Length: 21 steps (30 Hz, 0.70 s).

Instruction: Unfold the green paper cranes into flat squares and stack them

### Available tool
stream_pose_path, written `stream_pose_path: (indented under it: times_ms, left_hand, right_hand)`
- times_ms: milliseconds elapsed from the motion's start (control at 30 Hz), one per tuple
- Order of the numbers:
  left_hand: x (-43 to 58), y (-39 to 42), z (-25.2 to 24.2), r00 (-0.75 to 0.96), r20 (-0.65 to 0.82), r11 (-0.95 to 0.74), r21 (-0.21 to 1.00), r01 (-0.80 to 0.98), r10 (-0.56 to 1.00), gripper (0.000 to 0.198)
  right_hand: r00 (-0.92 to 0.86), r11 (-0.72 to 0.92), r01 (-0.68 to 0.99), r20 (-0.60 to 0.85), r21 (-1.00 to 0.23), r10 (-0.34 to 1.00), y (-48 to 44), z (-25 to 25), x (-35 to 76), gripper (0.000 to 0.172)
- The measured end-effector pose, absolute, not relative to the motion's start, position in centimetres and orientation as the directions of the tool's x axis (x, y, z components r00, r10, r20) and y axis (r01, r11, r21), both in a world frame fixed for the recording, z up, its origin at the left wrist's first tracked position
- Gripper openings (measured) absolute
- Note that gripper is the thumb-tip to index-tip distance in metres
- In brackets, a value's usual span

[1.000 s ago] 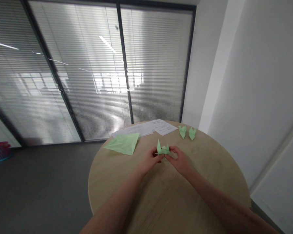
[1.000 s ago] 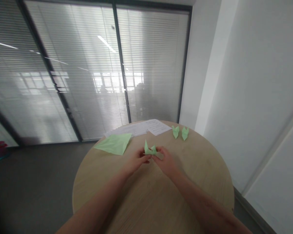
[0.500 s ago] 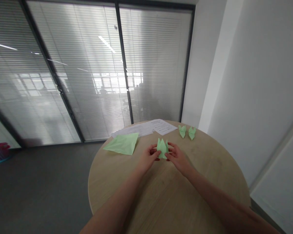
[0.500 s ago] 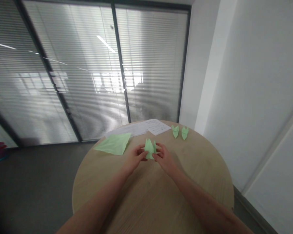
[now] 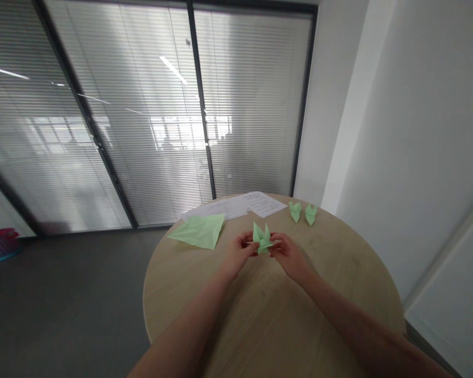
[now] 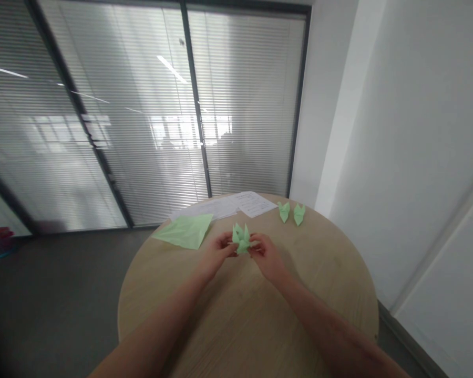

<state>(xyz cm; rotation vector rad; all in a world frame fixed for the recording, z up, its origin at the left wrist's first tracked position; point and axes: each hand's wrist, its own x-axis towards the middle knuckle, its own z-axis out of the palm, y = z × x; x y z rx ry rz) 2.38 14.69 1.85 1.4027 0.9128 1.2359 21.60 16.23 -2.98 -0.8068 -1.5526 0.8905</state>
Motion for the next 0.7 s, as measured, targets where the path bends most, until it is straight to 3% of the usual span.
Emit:
stream_pose_path:
  times_ms: [100, 300, 500, 700]
  left_hand:
    - [2.47, 14.90, 1.69, 0.174, 0.251, -0.241, 0.967, -0.081, 0.952, 0.051]
    - [2.53, 15.30, 1.19, 0.139, 0.292, -0.283, 0.956, -0.078, 0.946, 0.050]
    - [2.41, 15.01, 1.42, 0.157, 0.303, -0.306, 0.952, -0.004, 0.940, 0.031]
    - [2.42, 14.98, 1.37, 0.127, 0.324, -0.335, 0.939, 0.075, 0.937, 0.032]
  right_hand:
    - [-0.166, 0.556, 0.091, 0.538, -0.826, 0.826, 16.18, -2.81, 22.02, 0.009]
    - [-0.178, 0.570, 0.144, 0.545, -0.809, 0.819, 15.97, -2.60, 22.07, 0.014]
    - [-0.167, 0.585, 0.133, 0.563, -0.800, 0.809, 15.99, -2.48, 22.16, 0.020]
    - [-0.185, 0.519, 0.018, 0.507, -0.855, 0.842, 16.09, -2.37, 21.75, 0.017]
